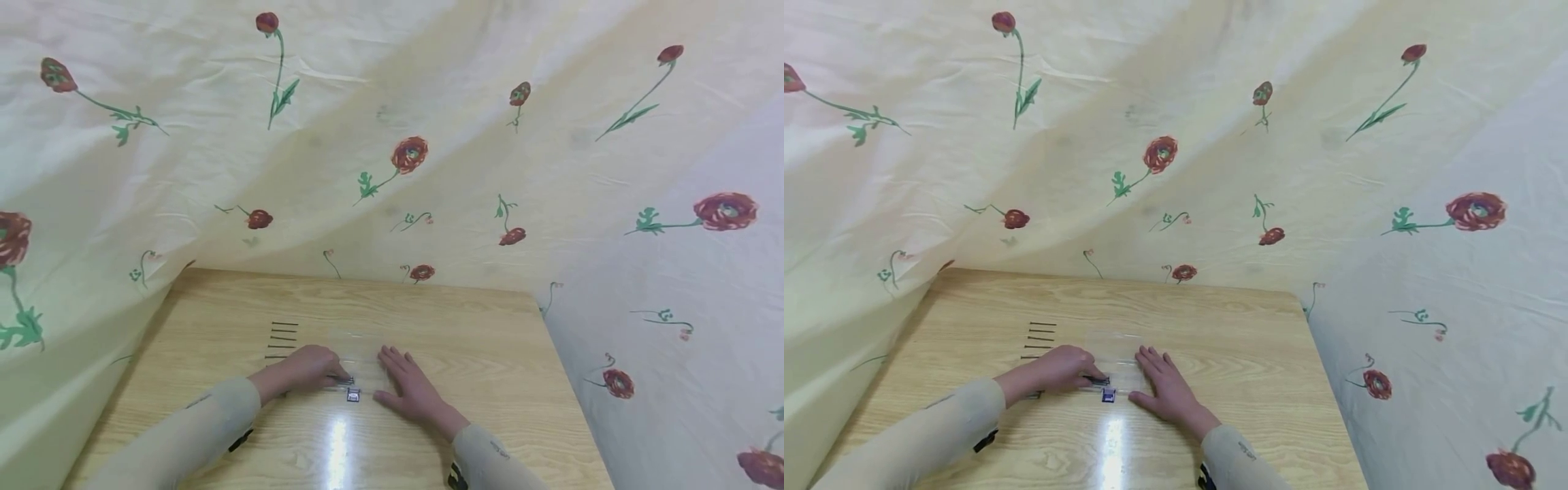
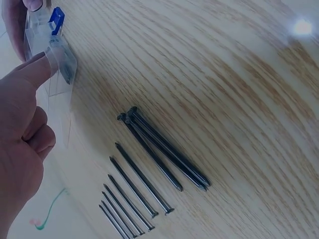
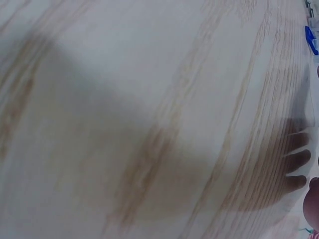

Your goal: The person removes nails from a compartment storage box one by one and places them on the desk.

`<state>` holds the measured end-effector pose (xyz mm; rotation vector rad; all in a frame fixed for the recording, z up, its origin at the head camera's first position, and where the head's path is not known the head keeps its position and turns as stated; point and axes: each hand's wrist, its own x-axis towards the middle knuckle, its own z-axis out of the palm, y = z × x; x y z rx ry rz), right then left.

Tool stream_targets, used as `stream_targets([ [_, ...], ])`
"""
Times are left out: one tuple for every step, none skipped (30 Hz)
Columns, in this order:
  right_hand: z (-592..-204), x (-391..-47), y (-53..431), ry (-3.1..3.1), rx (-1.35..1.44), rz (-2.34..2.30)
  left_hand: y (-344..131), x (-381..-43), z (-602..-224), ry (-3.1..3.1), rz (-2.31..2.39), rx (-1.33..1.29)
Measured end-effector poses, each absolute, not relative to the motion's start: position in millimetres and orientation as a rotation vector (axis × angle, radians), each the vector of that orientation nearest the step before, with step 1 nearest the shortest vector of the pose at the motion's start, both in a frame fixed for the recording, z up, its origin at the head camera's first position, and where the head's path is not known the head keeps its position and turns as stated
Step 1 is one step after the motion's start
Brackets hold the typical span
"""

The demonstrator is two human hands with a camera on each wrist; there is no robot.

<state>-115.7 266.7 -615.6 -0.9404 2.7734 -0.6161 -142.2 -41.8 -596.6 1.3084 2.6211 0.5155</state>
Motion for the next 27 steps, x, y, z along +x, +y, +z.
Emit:
stream_targets([
  [-615.5, -115.7, 266.8, 2.774, -0.941, -0.621, -41.1, -142.6, -596.3, 2.619, 0.511, 1.314],
  [-615.4, -115.7, 266.8, 2.775, -0.94, -0.623, -40.4, -143.0, -595.9, 2.618, 0.507, 1.316],
  [-615.2, -115.7, 266.8, 2.775, -0.938, -0.626, -39.8, -143.2, -595.8, 2.618, 0.51, 1.313],
  [-615.3, -115.9, 266.9, 2.775, -0.937, -0.624, -39.0, -143.4, -595.7, 2.62, 0.509, 1.313],
  [-615.3, -116.1, 266.9, 2.774, -0.932, -0.624, -38.5, -143.4, -596.0, 2.624, 0.51, 1.317],
  [-615.3, -116.3, 266.9, 2.773, -0.93, -0.621, -37.9, -143.3, -596.1, 2.627, 0.516, 1.324],
  [-615.4, -116.5, 266.9, 2.772, -0.928, -0.616, -37.4, -143.2, -596.3, 2.633, 0.516, 1.333],
  [-615.4, -116.7, 266.9, 2.771, -0.925, -0.609, -36.8, -143.1, -596.6, 2.64, 0.518, 1.342],
  [-615.5, -117.0, 266.9, 2.771, -0.926, -0.605, -36.4, -142.6, -596.6, 2.647, 0.524, 1.348],
  [-615.7, -117.3, 266.8, 2.772, -0.928, -0.601, -36.1, -142.1, -596.4, 2.655, 0.524, 1.354],
  [-615.8, -117.6, 266.7, 2.773, -0.931, -0.6, -35.7, -141.5, -596.1, 2.662, 0.522, 1.359],
  [-615.8, -117.7, 266.5, 2.775, -0.937, -0.604, -35.3, -141.1, -596.0, 2.668, 0.518, 1.357],
  [-615.7, -117.6, 266.6, 2.776, -0.939, -0.611, -34.8, -140.6, -595.7, 2.673, 0.513, 1.353],
  [-615.6, -117.4, 266.6, 2.778, -0.939, -0.617, -34.2, -140.1, -595.3, 2.679, 0.508, 1.351],
  [-615.5, -117.3, 266.6, 2.778, -0.939, -0.627, -33.7, -139.6, -594.9, 2.684, 0.499, 1.347],
  [-615.7, -117.0, 266.6, 2.778, -0.938, -0.634, -33.0, -139.4, -594.9, 2.691, 0.482, 1.349],
  [-615.7, -116.7, 266.6, 2.774, -0.936, -0.644, -32.4, -139.3, -595.0, 2.699, 0.467, 1.353],
  [-615.7, -116.4, 266.5, 2.771, -0.933, -0.649, -31.9, -139.2, -595.1, 2.705, 0.454, 1.354],
  [-616.1, -116.4, 266.4, 2.769, -0.925, -0.65, -31.5, -139.0, -595.0, 2.713, 0.44, 1.357],
  [-616.5, -116.3, 266.4, 2.768, -0.921, -0.648, -31.0, -139.0, -595.4, 2.72, 0.43, 1.36],
  [-616.7, -116.3, 266.3, 2.765, -0.919, -0.648, -30.6, -139.1, -595.7, 2.725, 0.423, 1.358],
  [-617.1, -116.3, 266.4, 2.764, -0.916, -0.645, -30.3, -139.1, -595.9, 2.729, 0.422, 1.36],
  [-617.0, -116.4, 266.3, 2.764, -0.912, -0.643, -29.9, -139.1, -596.1, 2.731, 0.426, 1.359],
  [-616.9, -116.4, 266.3, 2.767, -0.91, -0.638, -29.7, -139.1, -596.4, 2.731, 0.431, 1.354],
  [-616.8, -116.4, 266.4, 2.768, -0.909, -0.638, -29.4, -139.1, -596.7, 2.732, 0.44, 1.355],
  [-616.6, -116.4, 266.4, 2.769, -0.911, -0.638, -29.2, -139.1, -597.5, 2.732, 0.447, 1.352],
  [-616.3, -116.4, 266.5, 2.768, -0.912, -0.64, -29.1, -139.0, -598.3, 2.734, 0.454, 1.349],
])
